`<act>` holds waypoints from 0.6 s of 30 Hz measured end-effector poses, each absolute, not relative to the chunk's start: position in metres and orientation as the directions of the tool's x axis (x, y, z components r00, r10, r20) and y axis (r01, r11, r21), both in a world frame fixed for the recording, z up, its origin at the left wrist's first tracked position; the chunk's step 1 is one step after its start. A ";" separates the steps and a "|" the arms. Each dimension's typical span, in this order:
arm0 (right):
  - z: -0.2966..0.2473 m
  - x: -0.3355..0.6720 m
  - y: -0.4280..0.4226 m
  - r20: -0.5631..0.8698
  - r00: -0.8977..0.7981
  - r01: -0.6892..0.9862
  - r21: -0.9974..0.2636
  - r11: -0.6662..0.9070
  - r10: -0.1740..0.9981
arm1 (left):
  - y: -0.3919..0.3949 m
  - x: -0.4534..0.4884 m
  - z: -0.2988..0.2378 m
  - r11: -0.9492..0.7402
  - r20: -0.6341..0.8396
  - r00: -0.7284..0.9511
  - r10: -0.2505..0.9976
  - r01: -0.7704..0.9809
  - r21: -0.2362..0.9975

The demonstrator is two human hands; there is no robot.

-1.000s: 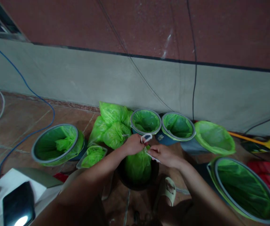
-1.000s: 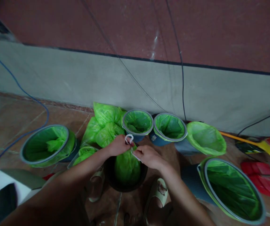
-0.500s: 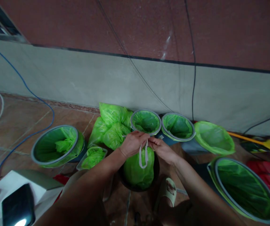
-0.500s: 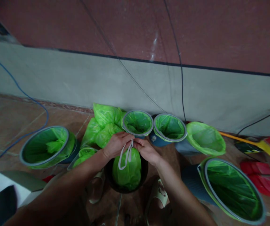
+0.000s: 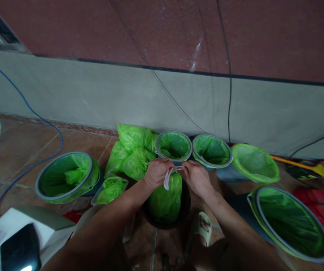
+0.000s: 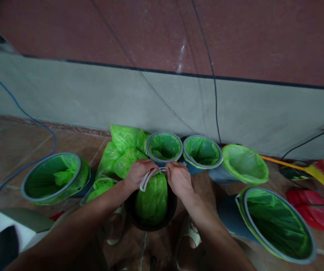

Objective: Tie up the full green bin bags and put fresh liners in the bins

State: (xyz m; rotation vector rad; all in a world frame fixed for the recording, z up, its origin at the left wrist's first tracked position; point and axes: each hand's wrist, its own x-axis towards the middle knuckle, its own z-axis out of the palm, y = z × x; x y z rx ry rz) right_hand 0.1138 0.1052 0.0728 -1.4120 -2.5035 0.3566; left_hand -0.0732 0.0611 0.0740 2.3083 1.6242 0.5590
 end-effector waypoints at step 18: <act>0.061 0.125 0.118 -0.106 -0.471 0.377 -0.922 0.091 0.876 | 0.065 -0.069 0.075 0.389 -0.392 0.012 0.920 0.091 0.917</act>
